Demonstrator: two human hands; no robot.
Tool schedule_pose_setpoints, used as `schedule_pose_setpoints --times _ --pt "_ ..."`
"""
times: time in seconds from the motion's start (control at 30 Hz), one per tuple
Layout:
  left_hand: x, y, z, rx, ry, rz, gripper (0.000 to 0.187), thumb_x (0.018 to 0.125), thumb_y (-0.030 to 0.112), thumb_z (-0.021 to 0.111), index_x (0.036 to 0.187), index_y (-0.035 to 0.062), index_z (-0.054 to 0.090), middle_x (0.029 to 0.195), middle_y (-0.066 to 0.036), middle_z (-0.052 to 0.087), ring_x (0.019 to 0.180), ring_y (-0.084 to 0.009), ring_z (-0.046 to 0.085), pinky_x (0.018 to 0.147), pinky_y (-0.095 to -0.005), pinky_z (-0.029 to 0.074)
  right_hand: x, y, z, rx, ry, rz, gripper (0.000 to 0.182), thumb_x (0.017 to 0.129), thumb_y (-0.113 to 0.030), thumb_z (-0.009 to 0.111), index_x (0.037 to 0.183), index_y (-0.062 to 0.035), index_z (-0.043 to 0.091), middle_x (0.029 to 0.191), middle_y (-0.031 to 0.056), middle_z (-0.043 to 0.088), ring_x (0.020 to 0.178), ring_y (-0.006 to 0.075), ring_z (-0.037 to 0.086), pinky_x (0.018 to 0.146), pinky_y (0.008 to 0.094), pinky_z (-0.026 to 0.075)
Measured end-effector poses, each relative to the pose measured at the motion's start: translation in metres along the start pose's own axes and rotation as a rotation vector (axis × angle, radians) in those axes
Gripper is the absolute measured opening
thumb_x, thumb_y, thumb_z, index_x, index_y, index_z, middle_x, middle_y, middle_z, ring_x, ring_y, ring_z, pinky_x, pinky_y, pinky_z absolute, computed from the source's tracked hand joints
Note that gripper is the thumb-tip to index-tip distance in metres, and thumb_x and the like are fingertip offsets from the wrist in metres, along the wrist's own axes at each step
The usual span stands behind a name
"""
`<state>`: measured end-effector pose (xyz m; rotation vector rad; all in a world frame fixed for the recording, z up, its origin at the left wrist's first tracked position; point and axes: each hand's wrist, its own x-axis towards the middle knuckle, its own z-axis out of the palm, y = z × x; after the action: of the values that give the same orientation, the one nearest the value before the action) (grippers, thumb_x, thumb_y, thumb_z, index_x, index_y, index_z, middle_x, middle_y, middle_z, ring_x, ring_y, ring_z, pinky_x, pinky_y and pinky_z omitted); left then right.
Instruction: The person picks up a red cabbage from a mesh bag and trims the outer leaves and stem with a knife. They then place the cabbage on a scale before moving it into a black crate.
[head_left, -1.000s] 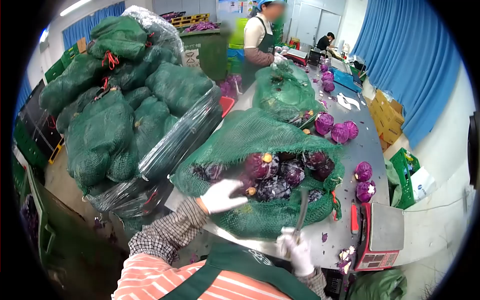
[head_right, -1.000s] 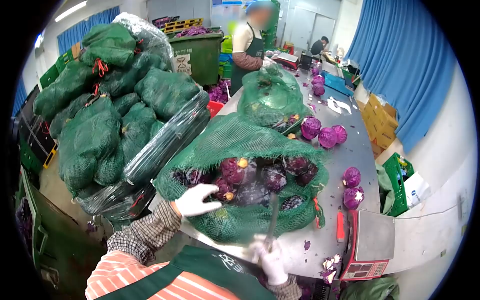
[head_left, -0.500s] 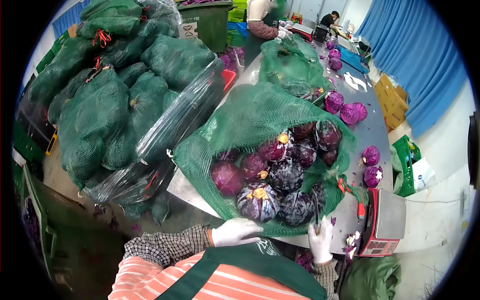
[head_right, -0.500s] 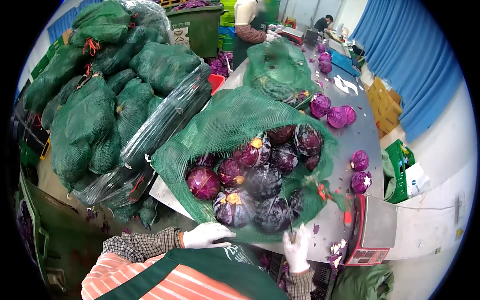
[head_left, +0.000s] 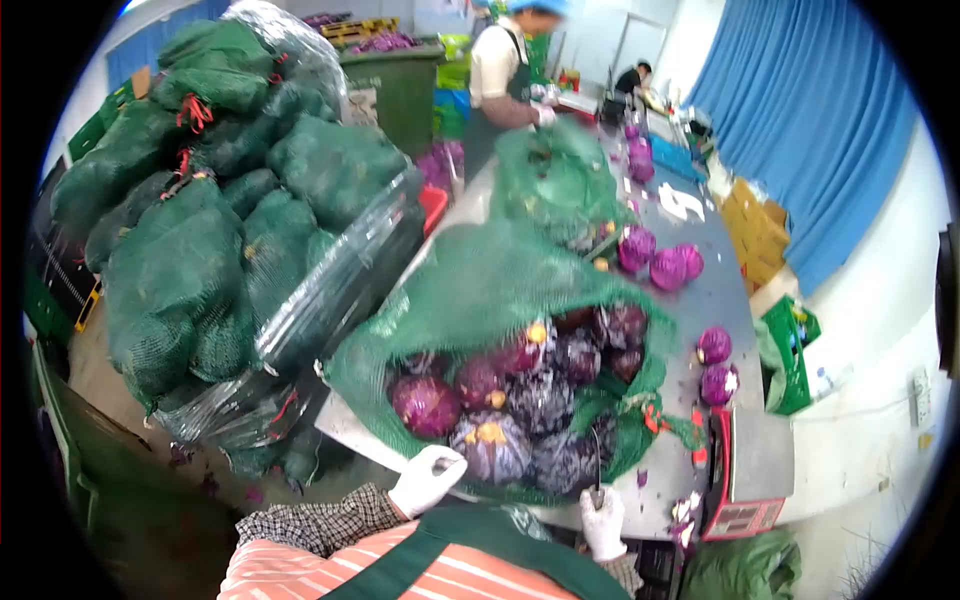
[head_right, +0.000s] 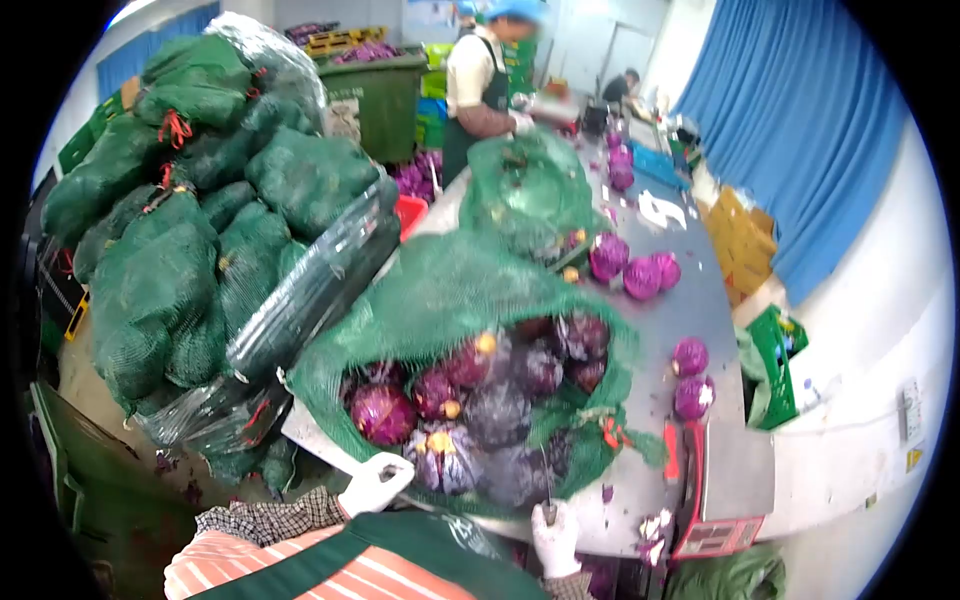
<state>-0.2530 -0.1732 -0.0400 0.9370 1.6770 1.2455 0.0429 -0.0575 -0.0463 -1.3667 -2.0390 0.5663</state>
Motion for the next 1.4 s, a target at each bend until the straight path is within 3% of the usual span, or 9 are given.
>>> schedule_pose_setpoints --times 0.13,0.27,0.43,0.63,0.67,0.77,1.0,1.2,1.4 --pt "0.022 0.022 -0.020 0.145 -0.056 -0.255 0.068 0.085 0.050 0.068 0.121 -0.0055 0.053 0.105 -0.011 0.062 0.095 -0.0154 0.059 0.084 -0.0310 0.050 0.033 -0.069 -0.010 -0.018 0.216 -0.376 0.012 0.080 -0.005 0.069 0.087 -0.0039 0.059 0.080 0.0127 0.060 0.076 0.0321 0.056 0.072 0.0384 0.046" --pt "0.050 -0.009 -0.023 -0.099 -0.221 -0.494 0.082 0.085 0.065 0.057 0.120 -0.0091 0.058 0.112 -0.016 0.065 0.097 -0.0219 0.061 0.085 -0.0334 0.048 0.052 -0.126 -0.003 0.546 -0.255 0.037 0.015 0.089 -0.011 0.063 0.101 -0.0029 0.067 0.078 -0.0016 0.063 0.066 0.0053 0.051 0.061 0.0232 0.043" --pt "0.046 -0.002 -0.017 -0.037 -0.271 -0.439 0.085 0.084 0.069 0.055 0.131 -0.0019 0.051 0.111 -0.010 0.061 0.091 -0.0184 0.059 0.072 -0.0305 0.053 0.040 -0.102 0.048 0.333 -0.347 -0.043 0.042 0.090 -0.024 0.061 0.125 -0.0013 0.055 0.113 0.0190 0.063 0.103 0.0328 0.060 0.093 0.0381 0.047" --pt "0.077 -0.024 -0.016 -0.448 -0.491 -0.802 0.082 0.088 0.070 0.047 0.145 0.0131 0.037 0.141 -0.011 0.048 0.118 -0.0287 0.053 0.098 -0.0399 0.044 0.026 -0.096 0.058 0.220 -0.347 0.185 0.041 0.090 -0.024 0.062 0.125 -0.0024 0.056 0.107 0.0156 0.066 0.099 0.0273 0.063 0.087 0.0354 0.050" --pt "0.082 -0.037 -0.019 -0.513 -0.616 -0.776 0.107 0.078 0.079 0.050 0.153 0.0124 0.014 0.160 -0.017 0.003 0.140 -0.0477 0.022 0.109 -0.0481 0.033 0.025 -0.093 0.065 0.194 -0.279 0.099 0.042 0.089 -0.023 0.062 0.125 -0.0019 0.057 0.106 0.0157 0.066 0.097 0.0271 0.064 0.085 0.0358 0.050" --pt "0.074 -0.004 -0.022 -0.469 -0.566 -0.837 0.103 0.078 0.079 0.049 0.152 0.0136 0.021 0.156 -0.018 0.021 0.135 -0.0392 0.036 0.104 -0.0443 0.040 0.026 -0.072 0.092 0.196 -0.210 -0.112 0.043 0.085 -0.019 0.065 0.123 -0.0005 0.056 0.102 0.0174 0.067 0.091 0.0295 0.065 0.082 0.0376 0.051" --pt "0.021 0.053 -0.009 -0.263 -0.159 -0.129 0.065 0.089 0.046 0.063 0.137 0.0035 0.048 0.131 -0.017 0.056 0.123 -0.0236 0.051 0.105 -0.0319 0.037 0.007 -0.077 0.077 0.138 0.006 -0.225 0.065 0.087 -0.017 0.065 0.144 -0.0036 0.037 0.107 0.0168 0.052 0.089 0.0287 0.052 0.082 0.0392 0.045" --pt "0.024 0.149 0.012 -0.234 -0.458 0.533 0.088 0.085 0.019 0.073 0.150 0.0011 0.016 0.149 -0.014 0.034 0.133 -0.0219 0.039 0.111 -0.0370 0.033 0.015 -0.120 -0.032 0.477 0.178 -0.008 0.039 0.092 -0.014 0.060 0.126 -0.0004 0.048 0.092 0.0076 0.051 0.077 0.0160 0.049 0.069 0.0295 0.043" --pt "0.035 0.179 0.108 0.217 -0.607 0.466 0.101 0.078 0.046 0.075 0.145 -0.0083 0.023 0.143 -0.026 0.041 0.134 -0.0314 0.041 0.112 -0.0354 0.033 -0.018 -0.109 -0.112 0.422 0.467 0.317 0.036 0.094 -0.018 0.059 0.115 0.0098 0.053 0.093 0.0154 0.058 0.081 0.0252 0.053 0.073 0.0377 0.045"
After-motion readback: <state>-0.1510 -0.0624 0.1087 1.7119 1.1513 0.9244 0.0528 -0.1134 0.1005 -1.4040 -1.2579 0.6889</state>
